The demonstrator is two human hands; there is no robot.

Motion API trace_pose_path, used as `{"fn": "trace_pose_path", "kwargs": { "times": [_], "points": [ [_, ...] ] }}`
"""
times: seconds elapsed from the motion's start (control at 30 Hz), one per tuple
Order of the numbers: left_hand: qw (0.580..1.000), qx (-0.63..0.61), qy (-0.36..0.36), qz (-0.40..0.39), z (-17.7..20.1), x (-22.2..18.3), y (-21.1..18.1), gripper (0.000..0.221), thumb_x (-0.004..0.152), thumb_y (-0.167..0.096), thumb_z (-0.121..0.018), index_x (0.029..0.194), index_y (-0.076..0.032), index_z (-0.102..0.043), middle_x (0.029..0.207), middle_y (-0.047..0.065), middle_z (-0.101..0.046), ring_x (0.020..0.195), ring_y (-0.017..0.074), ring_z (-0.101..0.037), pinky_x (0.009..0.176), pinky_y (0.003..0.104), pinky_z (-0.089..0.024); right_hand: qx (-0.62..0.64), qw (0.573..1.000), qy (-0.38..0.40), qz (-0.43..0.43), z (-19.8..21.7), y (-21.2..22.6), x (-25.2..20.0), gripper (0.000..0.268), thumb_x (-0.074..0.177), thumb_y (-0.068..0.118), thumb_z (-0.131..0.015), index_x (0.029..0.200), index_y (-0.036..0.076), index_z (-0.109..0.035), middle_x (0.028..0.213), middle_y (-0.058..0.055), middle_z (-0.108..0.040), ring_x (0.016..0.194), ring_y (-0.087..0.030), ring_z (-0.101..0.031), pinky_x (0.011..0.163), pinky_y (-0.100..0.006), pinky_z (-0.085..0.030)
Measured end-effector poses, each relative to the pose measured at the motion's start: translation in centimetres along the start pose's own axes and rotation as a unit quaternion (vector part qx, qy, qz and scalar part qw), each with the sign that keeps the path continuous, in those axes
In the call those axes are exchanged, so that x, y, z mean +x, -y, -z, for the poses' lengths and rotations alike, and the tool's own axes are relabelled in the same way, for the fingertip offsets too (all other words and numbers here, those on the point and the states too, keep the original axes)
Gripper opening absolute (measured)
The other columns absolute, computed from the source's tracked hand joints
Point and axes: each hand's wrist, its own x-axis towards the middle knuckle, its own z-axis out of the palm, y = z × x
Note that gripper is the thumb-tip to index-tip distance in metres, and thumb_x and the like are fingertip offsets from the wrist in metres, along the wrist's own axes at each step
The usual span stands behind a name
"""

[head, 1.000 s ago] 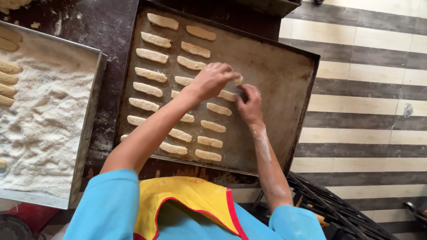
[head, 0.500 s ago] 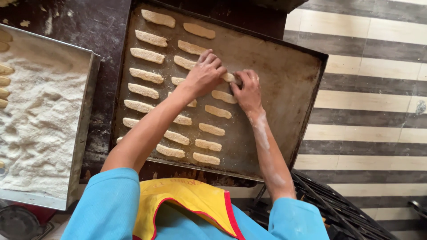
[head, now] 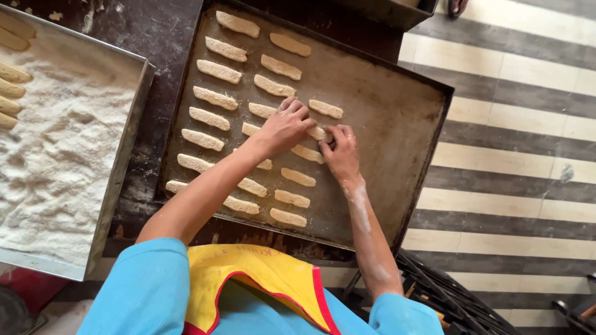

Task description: Placing shaped pieces of dough onto baking trays for proofing or baking.

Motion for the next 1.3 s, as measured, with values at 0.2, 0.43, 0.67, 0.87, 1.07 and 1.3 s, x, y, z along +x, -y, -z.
{"fn": "trace_pose_path", "kwargs": {
  "times": [0.2, 0.43, 0.67, 0.87, 1.07, 1.3],
  "points": [
    [0.999, 0.036, -0.001, 0.006, 1.2, -0.5, 0.7, 0.036, 0.082, -0.029, -0.08, 0.114, -0.014, -0.072, 0.111, 0.014, -0.064, 0.119, 0.0348, -0.054, 0.11, 0.048, -0.038, 0.026, 0.997, 0.074, -0.024, 0.9, 0.5, 1.8, 0.036, 0.084, 0.015, -0.076, 0.118, 0.008, -0.068, 0.117, -0.013, -0.062, 0.104, -0.03, -0.066, 0.093, -0.039, -0.055],
    [0.99, 0.013, -0.1, 0.104, 5.1, -8.2, 0.3, 0.039, 0.09, -0.023, -0.074, 0.126, -0.009, -0.07, 0.116, 0.012, -0.068, 0.115, 0.0297, -0.058, 0.108, 0.048, -0.039, -0.058, 0.995, -0.044, 0.067, 1.0, 1.2, 5.3, 0.049, 0.079, 0.024, -0.085, 0.121, 0.006, -0.069, 0.121, -0.018, -0.059, 0.116, -0.039, -0.052, 0.098, -0.048, -0.045],
    [0.944, 0.055, -0.197, 0.26, 9.0, -21.7, 0.4, 0.031, 0.093, -0.023, -0.076, 0.122, -0.011, -0.074, 0.109, 0.009, -0.071, 0.111, 0.0259, -0.062, 0.111, 0.047, -0.04, -0.054, 0.992, 0.013, 0.11, -1.6, 0.0, 7.8, 0.033, 0.088, 0.025, -0.081, 0.116, 0.009, -0.072, 0.113, -0.014, -0.065, 0.114, -0.036, -0.057, 0.096, -0.045, -0.049],
    [0.907, 0.085, -0.251, 0.329, 14.9, -28.6, -2.8, 0.033, 0.094, -0.018, -0.076, 0.126, -0.01, -0.072, 0.116, 0.01, -0.068, 0.119, 0.0325, -0.059, 0.112, 0.049, -0.041, -0.085, 0.976, 0.007, 0.201, -0.6, -0.1, 7.6, 0.034, 0.09, 0.024, -0.081, 0.117, 0.007, -0.071, 0.114, -0.015, -0.065, 0.113, -0.037, -0.057, 0.098, -0.046, -0.048],
    [0.853, 0.088, -0.311, 0.409, 14.6, -37.3, -1.9, 0.032, 0.095, -0.016, -0.076, 0.126, -0.009, -0.071, 0.117, 0.012, -0.067, 0.117, 0.0343, -0.059, 0.108, 0.049, -0.045, -0.189, 0.963, 0.012, 0.191, 0.9, -0.9, 6.0, 0.034, 0.091, 0.025, -0.08, 0.117, 0.006, -0.068, 0.106, -0.016, -0.067, 0.103, -0.038, -0.061, 0.093, -0.051, -0.048],
    [0.785, 0.052, -0.379, 0.487, 16.0, -45.0, -0.5, 0.035, 0.093, -0.014, -0.073, 0.127, -0.007, -0.07, 0.123, 0.014, -0.067, 0.119, 0.035, -0.059, 0.103, 0.045, -0.05, -0.2, 0.938, -0.124, 0.255, -3.7, 6.2, 3.2, 0.033, 0.091, 0.018, -0.078, 0.118, 0.001, -0.071, 0.118, -0.02, -0.07, 0.115, -0.041, -0.063, 0.103, -0.053, -0.048]
  ]
}}
